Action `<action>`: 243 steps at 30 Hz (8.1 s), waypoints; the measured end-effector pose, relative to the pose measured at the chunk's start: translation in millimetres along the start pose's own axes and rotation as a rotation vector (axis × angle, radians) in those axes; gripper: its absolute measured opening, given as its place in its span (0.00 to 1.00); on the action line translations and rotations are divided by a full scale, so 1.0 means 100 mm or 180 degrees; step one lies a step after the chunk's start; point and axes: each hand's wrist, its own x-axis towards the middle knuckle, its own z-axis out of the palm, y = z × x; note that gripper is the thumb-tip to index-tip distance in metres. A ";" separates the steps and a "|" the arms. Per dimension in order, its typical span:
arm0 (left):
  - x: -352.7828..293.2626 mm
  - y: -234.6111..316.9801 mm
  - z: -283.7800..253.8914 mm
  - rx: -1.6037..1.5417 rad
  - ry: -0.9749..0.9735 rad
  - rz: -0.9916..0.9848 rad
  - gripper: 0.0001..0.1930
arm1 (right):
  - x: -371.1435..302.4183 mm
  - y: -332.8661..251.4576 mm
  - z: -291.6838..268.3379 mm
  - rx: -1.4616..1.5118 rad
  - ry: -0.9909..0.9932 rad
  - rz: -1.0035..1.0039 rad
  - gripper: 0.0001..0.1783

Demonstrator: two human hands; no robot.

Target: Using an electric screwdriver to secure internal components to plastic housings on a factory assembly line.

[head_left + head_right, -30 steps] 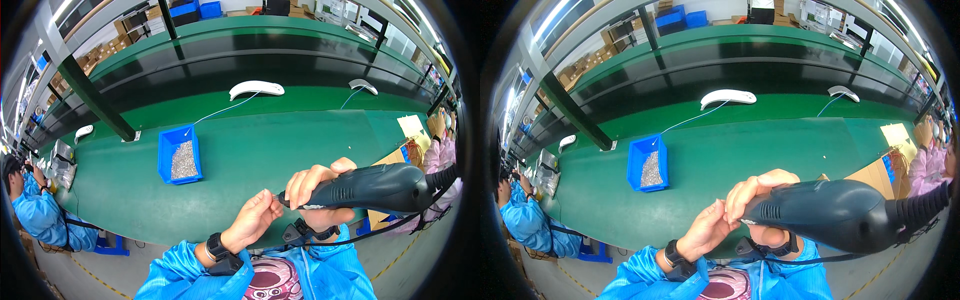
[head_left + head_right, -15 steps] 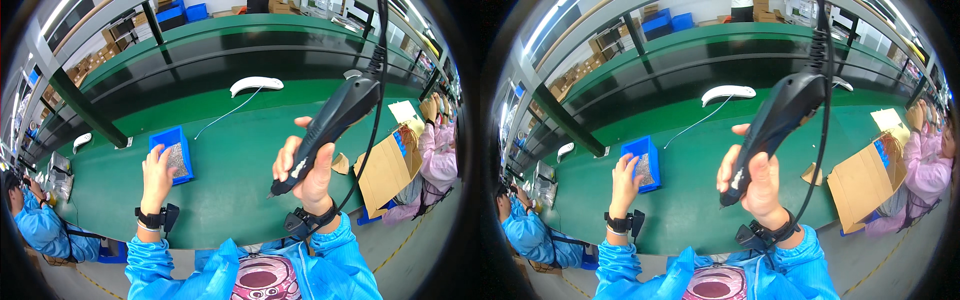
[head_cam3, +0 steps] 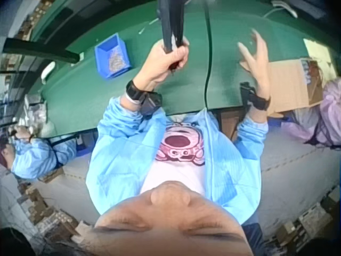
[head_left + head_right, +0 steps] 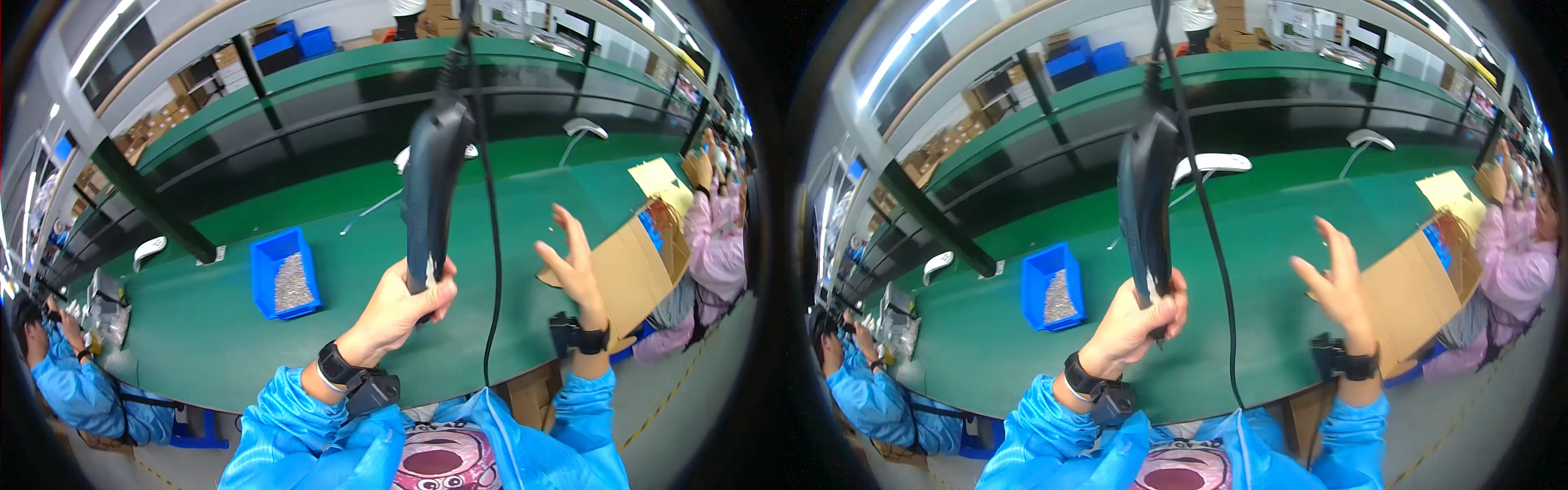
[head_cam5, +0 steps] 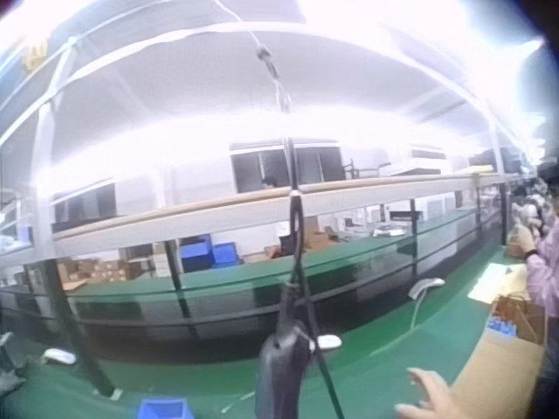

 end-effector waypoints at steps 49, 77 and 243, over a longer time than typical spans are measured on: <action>0.04 0.44 0.27 -0.0856 0.1292 0.1481 0.21 | -0.03 -1.50 0.28 -0.0324 -0.0523 -0.2007 0.13; -0.13 0.59 -0.24 -0.0989 0.1482 0.1913 0.24 | -0.17 -0.31 1.15 -0.0778 -0.1782 -0.0101 0.14; -1.67 1.04 -1.95 -0.1356 0.1274 0.2044 0.13 | -0.47 -3.02 2.83 0.1408 -0.1176 -0.1452 0.10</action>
